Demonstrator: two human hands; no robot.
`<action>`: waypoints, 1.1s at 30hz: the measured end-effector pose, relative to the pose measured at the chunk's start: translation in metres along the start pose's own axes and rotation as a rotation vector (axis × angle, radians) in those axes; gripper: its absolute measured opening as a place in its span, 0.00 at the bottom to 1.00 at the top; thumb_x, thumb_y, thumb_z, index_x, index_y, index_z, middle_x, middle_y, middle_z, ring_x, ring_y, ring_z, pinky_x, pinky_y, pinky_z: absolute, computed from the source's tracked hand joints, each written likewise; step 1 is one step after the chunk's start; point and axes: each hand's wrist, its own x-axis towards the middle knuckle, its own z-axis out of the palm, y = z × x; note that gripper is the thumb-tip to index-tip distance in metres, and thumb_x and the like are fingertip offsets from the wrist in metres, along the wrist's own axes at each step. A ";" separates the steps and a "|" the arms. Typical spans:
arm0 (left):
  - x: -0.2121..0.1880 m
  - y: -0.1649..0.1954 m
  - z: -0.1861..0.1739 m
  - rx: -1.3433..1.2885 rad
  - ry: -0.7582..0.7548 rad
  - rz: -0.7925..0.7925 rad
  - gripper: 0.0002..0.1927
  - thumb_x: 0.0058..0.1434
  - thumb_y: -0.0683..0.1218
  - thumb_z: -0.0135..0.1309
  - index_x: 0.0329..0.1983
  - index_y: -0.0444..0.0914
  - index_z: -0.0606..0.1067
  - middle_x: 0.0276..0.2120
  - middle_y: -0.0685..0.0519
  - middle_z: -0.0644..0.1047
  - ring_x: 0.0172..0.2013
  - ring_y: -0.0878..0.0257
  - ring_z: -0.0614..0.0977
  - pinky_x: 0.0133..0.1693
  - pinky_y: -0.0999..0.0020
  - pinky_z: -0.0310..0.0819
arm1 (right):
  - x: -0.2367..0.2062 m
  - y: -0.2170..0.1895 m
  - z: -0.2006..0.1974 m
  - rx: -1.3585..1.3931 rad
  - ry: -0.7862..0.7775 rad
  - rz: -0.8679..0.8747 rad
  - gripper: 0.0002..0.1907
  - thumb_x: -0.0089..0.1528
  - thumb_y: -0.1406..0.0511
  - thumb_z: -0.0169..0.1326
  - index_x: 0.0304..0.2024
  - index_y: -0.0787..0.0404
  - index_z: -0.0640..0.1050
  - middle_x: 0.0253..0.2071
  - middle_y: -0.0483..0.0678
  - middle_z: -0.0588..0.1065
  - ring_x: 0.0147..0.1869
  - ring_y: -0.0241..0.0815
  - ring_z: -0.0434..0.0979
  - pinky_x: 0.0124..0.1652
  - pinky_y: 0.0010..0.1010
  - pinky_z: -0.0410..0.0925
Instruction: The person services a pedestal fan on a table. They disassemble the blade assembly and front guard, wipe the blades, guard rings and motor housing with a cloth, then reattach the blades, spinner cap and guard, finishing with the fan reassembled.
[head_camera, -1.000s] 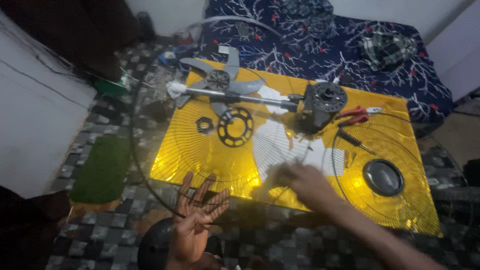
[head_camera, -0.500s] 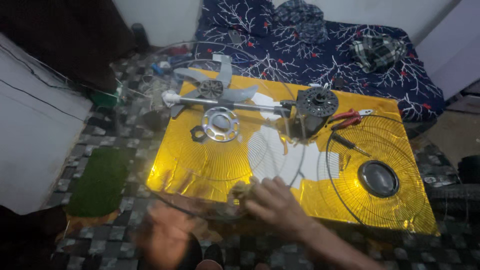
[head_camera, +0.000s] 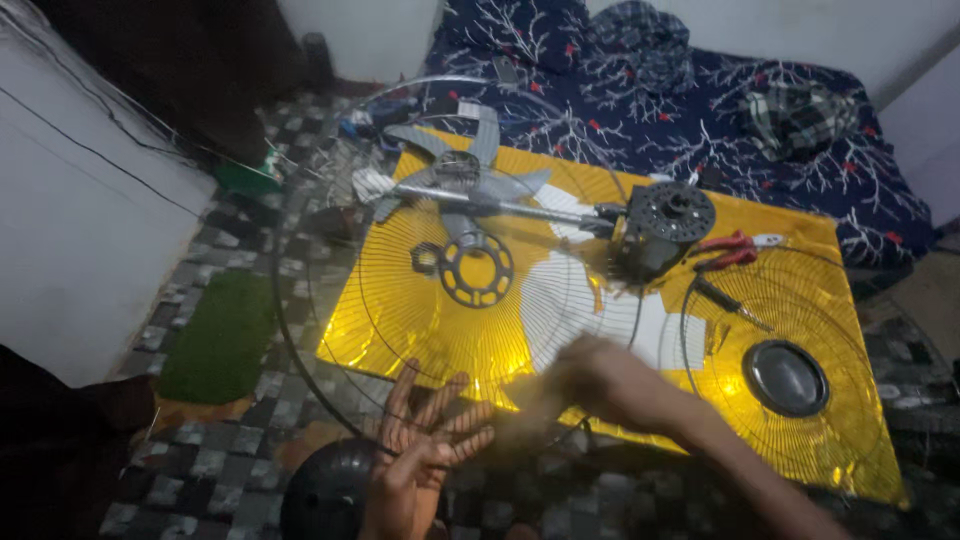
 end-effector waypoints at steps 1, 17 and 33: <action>0.001 0.004 0.004 -0.001 -0.008 -0.004 0.55 0.47 0.31 0.43 0.80 0.52 0.44 0.71 0.34 0.62 0.59 0.36 0.76 0.54 0.43 0.75 | 0.002 0.009 -0.011 -0.294 0.071 -0.003 0.11 0.53 0.70 0.57 0.38 0.53 0.83 0.39 0.44 0.79 0.47 0.51 0.78 0.48 0.42 0.69; 0.016 0.005 -0.002 -0.583 -0.482 0.069 0.45 0.63 0.22 0.33 0.83 0.35 0.44 0.71 0.26 0.60 0.59 0.41 0.76 0.57 0.52 0.73 | 0.033 -0.042 0.095 -0.080 0.362 -0.132 0.31 0.47 0.62 0.69 0.54 0.56 0.79 0.52 0.55 0.75 0.55 0.59 0.73 0.54 0.50 0.63; 0.031 0.034 0.006 0.002 -0.159 0.135 0.50 0.51 0.32 0.39 0.80 0.40 0.46 0.68 0.29 0.66 0.61 0.40 0.74 0.58 0.46 0.71 | 0.012 -0.071 0.091 0.309 0.339 -0.014 0.31 0.50 0.74 0.52 0.58 0.56 0.80 0.53 0.48 0.80 0.56 0.54 0.78 0.56 0.39 0.69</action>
